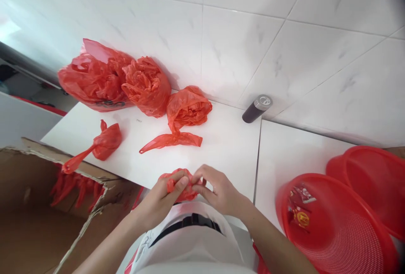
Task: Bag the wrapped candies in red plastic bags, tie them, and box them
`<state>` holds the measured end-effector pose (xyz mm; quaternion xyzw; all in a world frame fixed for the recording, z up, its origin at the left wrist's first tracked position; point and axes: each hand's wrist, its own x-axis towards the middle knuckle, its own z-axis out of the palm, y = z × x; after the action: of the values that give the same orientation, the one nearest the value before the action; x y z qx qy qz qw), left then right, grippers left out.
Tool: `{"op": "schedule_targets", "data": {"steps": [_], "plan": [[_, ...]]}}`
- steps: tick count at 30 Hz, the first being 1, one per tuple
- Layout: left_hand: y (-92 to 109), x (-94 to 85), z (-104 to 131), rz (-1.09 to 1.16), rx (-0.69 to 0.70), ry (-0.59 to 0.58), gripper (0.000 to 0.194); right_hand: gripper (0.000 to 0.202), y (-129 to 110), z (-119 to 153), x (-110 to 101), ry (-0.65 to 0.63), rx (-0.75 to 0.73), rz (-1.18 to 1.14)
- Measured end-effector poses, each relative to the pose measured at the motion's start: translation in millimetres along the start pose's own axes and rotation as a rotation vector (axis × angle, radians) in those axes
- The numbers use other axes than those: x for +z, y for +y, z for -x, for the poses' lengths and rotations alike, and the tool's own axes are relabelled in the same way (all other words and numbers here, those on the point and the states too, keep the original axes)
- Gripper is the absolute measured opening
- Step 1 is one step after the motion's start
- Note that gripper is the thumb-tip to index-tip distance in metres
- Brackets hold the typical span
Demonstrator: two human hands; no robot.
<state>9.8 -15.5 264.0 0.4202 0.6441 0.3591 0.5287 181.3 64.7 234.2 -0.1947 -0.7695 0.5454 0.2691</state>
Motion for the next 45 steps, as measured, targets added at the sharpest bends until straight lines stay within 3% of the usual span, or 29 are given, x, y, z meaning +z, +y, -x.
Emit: {"op": "schedule_targets", "data": {"steps": [4,7,9,11,13,15,19,21,23,26,30,34,37,39,42,45], "plan": [[-3,-12.4,3,0.068,-0.099,-0.131,0.036,0.009,-14,17,-4,-0.054,0.005,-0.075],[-4,-17.5,5,-0.052,-0.085,-0.173,0.035,0.01,-25,20,-7,-0.137,-0.097,-0.129],[-7,-17.1,4,-0.203,-0.012,-0.25,0.028,0.011,-19,16,-5,-0.087,-0.1,-0.101],[-13,-13.7,3,-0.328,0.091,-0.336,0.024,0.017,-3,12,1,-0.015,0.003,-0.029],[-22,-8.9,1,-0.394,0.169,-0.367,0.03,0.026,14,10,10,-0.024,0.122,0.029],[-34,-3.6,0,-0.409,0.215,-0.287,0.034,0.029,26,12,17,-0.087,0.216,0.013],[-55,8.2,-1,-0.411,0.328,0.08,0.026,0.028,36,22,26,-0.194,0.413,-0.159],[-60,13.9,-2,-0.428,0.362,0.195,0.02,0.025,39,26,28,-0.226,0.497,-0.243],[-62,18.0,-2,-0.44,0.35,0.192,0.022,0.024,41,29,29,-0.184,0.534,-0.31],[-64,18.9,-2,-0.474,0.284,0.062,0.031,0.027,40,30,30,-0.023,0.523,-0.363],[-72,5.1,4,-0.527,0.163,0.006,0.037,0.03,42,37,26,0.173,0.452,-0.251],[-93,-21.5,21,-0.505,0.013,0.104,0.039,0.031,73,53,17,0.307,0.524,-0.202],[-111,-34.1,32,-0.413,-0.113,0.085,0.042,0.033,106,61,16,0.395,0.547,-0.077],[-122,-38.4,34,-0.337,-0.171,0.076,0.044,0.033,124,60,19,0.382,0.551,0.026],[-135,-45.7,28,-0.322,-0.222,0.17,0.041,0.028,141,48,24,0.235,0.557,0.19],[-142,-51.8,19,-0.52,-0.114,0.344,0.038,0.02,148,28,25,0.158,0.534,0.283]]}}
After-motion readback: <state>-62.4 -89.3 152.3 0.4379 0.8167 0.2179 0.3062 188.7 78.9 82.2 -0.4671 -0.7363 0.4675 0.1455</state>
